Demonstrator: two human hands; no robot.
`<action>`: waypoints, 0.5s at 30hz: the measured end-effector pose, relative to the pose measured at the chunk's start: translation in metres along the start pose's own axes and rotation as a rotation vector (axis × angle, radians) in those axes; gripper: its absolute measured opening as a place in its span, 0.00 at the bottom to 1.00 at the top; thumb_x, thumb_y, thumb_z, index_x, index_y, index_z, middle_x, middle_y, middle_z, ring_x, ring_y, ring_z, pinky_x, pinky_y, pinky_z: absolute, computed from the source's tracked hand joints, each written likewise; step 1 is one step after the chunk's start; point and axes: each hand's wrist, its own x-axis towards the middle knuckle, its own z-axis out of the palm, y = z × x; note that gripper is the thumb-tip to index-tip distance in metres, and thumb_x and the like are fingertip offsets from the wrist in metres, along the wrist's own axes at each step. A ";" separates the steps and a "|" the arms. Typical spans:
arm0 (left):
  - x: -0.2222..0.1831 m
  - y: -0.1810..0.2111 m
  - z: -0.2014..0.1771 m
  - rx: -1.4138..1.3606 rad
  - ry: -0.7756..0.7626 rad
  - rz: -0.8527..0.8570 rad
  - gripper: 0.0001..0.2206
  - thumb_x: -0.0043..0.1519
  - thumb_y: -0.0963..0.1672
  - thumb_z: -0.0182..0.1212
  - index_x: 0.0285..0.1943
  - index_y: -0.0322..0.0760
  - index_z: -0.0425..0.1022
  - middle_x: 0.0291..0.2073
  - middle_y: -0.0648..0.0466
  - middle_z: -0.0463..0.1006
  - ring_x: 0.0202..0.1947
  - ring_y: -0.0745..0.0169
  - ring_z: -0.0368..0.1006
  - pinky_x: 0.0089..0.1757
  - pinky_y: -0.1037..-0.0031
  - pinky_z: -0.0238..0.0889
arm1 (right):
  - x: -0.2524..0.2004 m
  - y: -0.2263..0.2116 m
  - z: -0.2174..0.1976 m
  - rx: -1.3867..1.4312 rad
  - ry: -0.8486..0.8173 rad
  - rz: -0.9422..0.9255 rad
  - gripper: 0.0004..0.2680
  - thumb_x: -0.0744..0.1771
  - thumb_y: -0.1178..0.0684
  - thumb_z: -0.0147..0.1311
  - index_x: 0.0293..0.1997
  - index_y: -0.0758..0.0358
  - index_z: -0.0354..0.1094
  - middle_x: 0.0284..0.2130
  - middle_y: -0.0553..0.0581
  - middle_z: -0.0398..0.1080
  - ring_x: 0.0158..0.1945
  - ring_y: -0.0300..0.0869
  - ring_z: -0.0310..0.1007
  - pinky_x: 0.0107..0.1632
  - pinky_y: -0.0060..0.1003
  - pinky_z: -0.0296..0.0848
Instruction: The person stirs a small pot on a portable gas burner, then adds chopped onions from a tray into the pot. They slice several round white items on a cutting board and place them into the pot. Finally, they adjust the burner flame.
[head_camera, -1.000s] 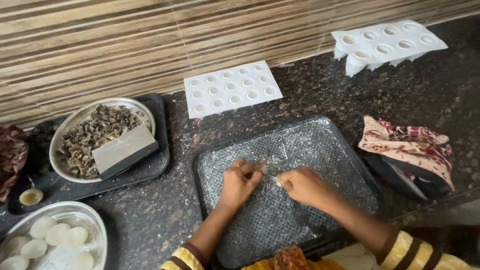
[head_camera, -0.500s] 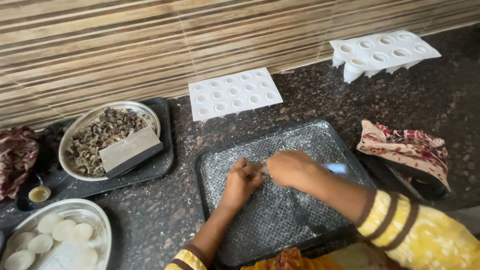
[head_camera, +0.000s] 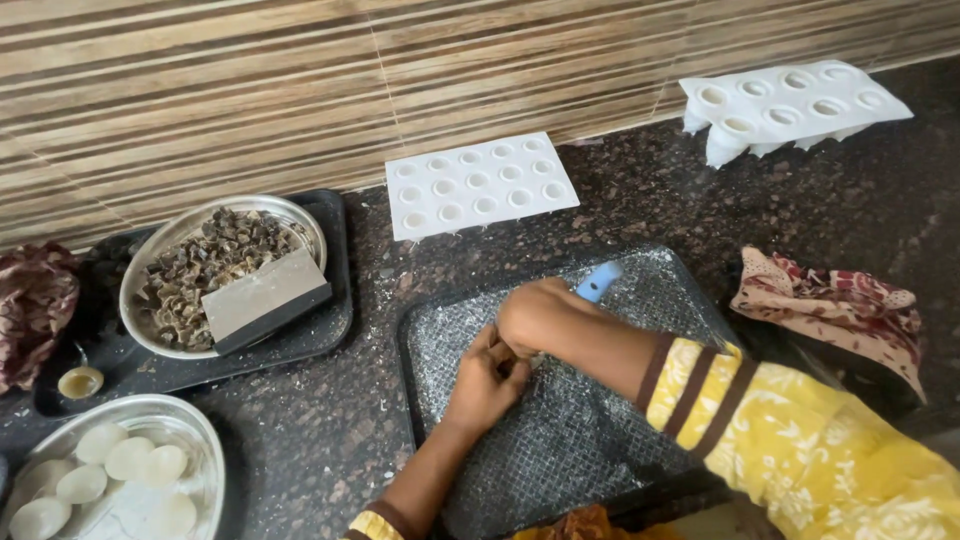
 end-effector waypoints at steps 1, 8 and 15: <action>0.000 0.007 -0.001 0.165 0.009 0.052 0.13 0.59 0.37 0.65 0.52 0.28 0.75 0.46 0.47 0.79 0.42 0.61 0.78 0.42 0.76 0.75 | 0.000 -0.003 0.003 -0.009 -0.007 -0.007 0.12 0.64 0.50 0.62 0.49 0.63 0.76 0.42 0.61 0.75 0.40 0.46 0.73 0.47 0.45 0.71; 0.002 0.005 0.000 0.201 0.045 0.035 0.08 0.53 0.37 0.65 0.40 0.22 0.81 0.51 0.46 0.77 0.37 0.61 0.79 0.36 0.74 0.76 | -0.002 -0.011 -0.002 -0.071 -0.002 -0.029 0.15 0.65 0.48 0.63 0.55 0.62 0.74 0.45 0.61 0.72 0.42 0.45 0.70 0.50 0.42 0.71; 0.002 0.002 -0.003 0.150 0.065 0.098 0.13 0.53 0.36 0.65 0.47 0.21 0.80 0.52 0.45 0.78 0.40 0.61 0.80 0.42 0.74 0.76 | -0.020 -0.007 -0.015 -0.059 -0.032 -0.020 0.14 0.66 0.47 0.61 0.53 0.62 0.74 0.44 0.60 0.73 0.39 0.43 0.70 0.45 0.38 0.69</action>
